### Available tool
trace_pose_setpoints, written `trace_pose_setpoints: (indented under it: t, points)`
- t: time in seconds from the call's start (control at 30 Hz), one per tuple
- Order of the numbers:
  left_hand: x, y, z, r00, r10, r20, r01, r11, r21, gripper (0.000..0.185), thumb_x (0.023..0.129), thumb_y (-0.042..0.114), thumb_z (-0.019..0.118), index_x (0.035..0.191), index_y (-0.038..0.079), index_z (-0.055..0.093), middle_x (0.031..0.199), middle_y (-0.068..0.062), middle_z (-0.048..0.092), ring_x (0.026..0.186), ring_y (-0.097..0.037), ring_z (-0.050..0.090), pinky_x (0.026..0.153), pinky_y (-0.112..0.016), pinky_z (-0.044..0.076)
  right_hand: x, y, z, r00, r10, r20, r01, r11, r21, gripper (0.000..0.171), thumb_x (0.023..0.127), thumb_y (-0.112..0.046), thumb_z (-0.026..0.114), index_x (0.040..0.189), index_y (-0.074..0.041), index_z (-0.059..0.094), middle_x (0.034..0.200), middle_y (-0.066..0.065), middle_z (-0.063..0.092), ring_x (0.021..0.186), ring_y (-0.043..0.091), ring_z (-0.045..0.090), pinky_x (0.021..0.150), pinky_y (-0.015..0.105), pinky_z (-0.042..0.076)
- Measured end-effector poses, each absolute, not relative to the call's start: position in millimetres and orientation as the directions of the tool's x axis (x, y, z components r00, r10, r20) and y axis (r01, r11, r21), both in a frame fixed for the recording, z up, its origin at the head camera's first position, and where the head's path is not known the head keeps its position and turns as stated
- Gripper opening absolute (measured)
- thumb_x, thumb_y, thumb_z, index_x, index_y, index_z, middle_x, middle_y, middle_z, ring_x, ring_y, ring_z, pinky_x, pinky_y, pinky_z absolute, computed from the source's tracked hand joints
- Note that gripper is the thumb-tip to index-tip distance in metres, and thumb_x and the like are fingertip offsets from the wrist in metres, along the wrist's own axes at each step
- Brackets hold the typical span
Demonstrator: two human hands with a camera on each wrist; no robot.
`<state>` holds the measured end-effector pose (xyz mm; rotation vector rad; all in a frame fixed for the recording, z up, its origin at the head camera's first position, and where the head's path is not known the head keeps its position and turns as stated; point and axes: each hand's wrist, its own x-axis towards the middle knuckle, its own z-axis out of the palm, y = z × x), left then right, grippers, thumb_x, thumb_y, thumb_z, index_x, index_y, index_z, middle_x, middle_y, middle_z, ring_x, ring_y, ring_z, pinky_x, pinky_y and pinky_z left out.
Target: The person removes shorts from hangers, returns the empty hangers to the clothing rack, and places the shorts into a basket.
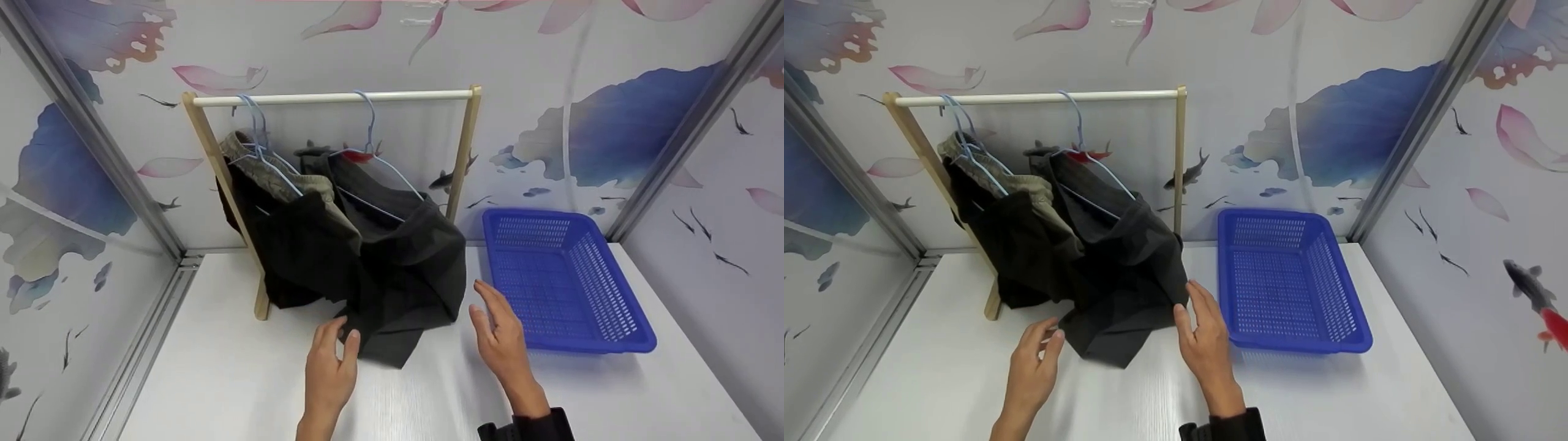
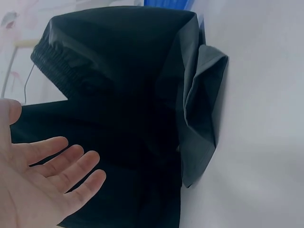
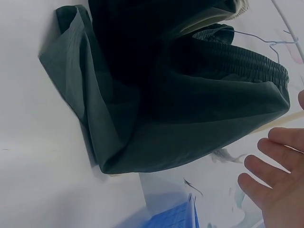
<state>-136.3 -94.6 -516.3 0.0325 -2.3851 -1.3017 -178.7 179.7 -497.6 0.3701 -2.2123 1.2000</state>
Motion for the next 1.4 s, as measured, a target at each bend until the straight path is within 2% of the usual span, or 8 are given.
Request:
trace_pose_setpoints:
  t: [0.13,0.3,0.53,0.77,1.23,1.4]
  points:
    - [-136.1,-87.6,-516.8,-0.913,-0.190,0.361,0.206,0.549,0.810,0.036,0.107,0.027,0.056,0.132,0.002,0.064,0.133,-0.012,0.062,0.116,-0.030,0.064,0.095,-0.050,0.053,-180.9,178.0,-497.5,-0.752,0.030,0.659,-0.535,0.556,-0.636,0.036,0.098,0.004,0.060,0.133,0.007,0.063,0.133,0.022,0.065,0.120,0.040,0.062,0.105,0.011,0.038]
    - [-136.8,-79.9,-517.2,-0.913,-0.163,0.374,0.232,0.545,0.806,0.036,0.108,0.027,0.055,0.132,0.003,0.064,0.133,-0.012,0.062,0.115,-0.029,0.065,0.092,-0.048,0.055,-185.1,176.9,-496.6,-0.712,0.009,0.702,-0.577,0.561,-0.594,0.034,0.096,0.007,0.060,0.130,0.008,0.064,0.128,0.020,0.067,0.110,0.033,0.065,0.095,0.024,0.052]
    - [-138.8,-70.0,-517.1,-0.918,-0.122,0.378,0.254,0.553,0.794,0.039,0.108,0.029,0.052,0.134,0.003,0.063,0.135,-0.014,0.062,0.122,-0.033,0.063,0.100,-0.053,0.052,-192.7,175.9,-490.0,-0.677,-0.023,0.735,-0.610,0.575,-0.544,0.033,0.093,0.010,0.061,0.126,0.008,0.064,0.120,0.021,0.067,0.102,0.035,0.067,0.087,0.031,0.055]
    - [-144.5,-61.8,-514.3,-0.919,-0.095,0.383,0.274,0.544,0.793,0.041,0.108,0.030,0.053,0.138,0.003,0.061,0.139,-0.013,0.060,0.130,-0.035,0.058,0.106,-0.055,0.047,-198.2,173.0,-481.9,-0.683,-0.025,0.730,-0.610,0.569,-0.552,0.032,0.095,0.008,0.061,0.126,0.007,0.064,0.118,0.019,0.067,0.100,0.034,0.067,0.088,0.024,0.054]
    - [-154.2,-51.9,-511.9,-0.917,-0.051,0.396,0.307,0.542,0.782,0.046,0.108,0.032,0.053,0.143,0.003,0.057,0.144,-0.013,0.056,0.135,-0.032,0.054,0.110,-0.051,0.046,-210.5,173.7,-462.4,-0.722,0.000,0.692,-0.559,0.590,-0.583,0.032,0.096,0.003,0.063,0.128,0.005,0.064,0.121,0.018,0.064,0.103,0.034,0.067,0.087,0.031,0.056]
    - [-157.2,-49.1,-510.8,-0.911,-0.033,0.411,0.328,0.545,0.771,0.047,0.108,0.033,0.054,0.144,0.002,0.056,0.144,-0.013,0.056,0.137,-0.032,0.053,0.111,-0.051,0.045,-216.0,172.6,-454.8,-0.741,0.008,0.672,-0.535,0.598,-0.597,0.032,0.097,0.001,0.063,0.129,0.004,0.063,0.122,0.018,0.063,0.105,0.034,0.066,0.089,0.038,0.056]
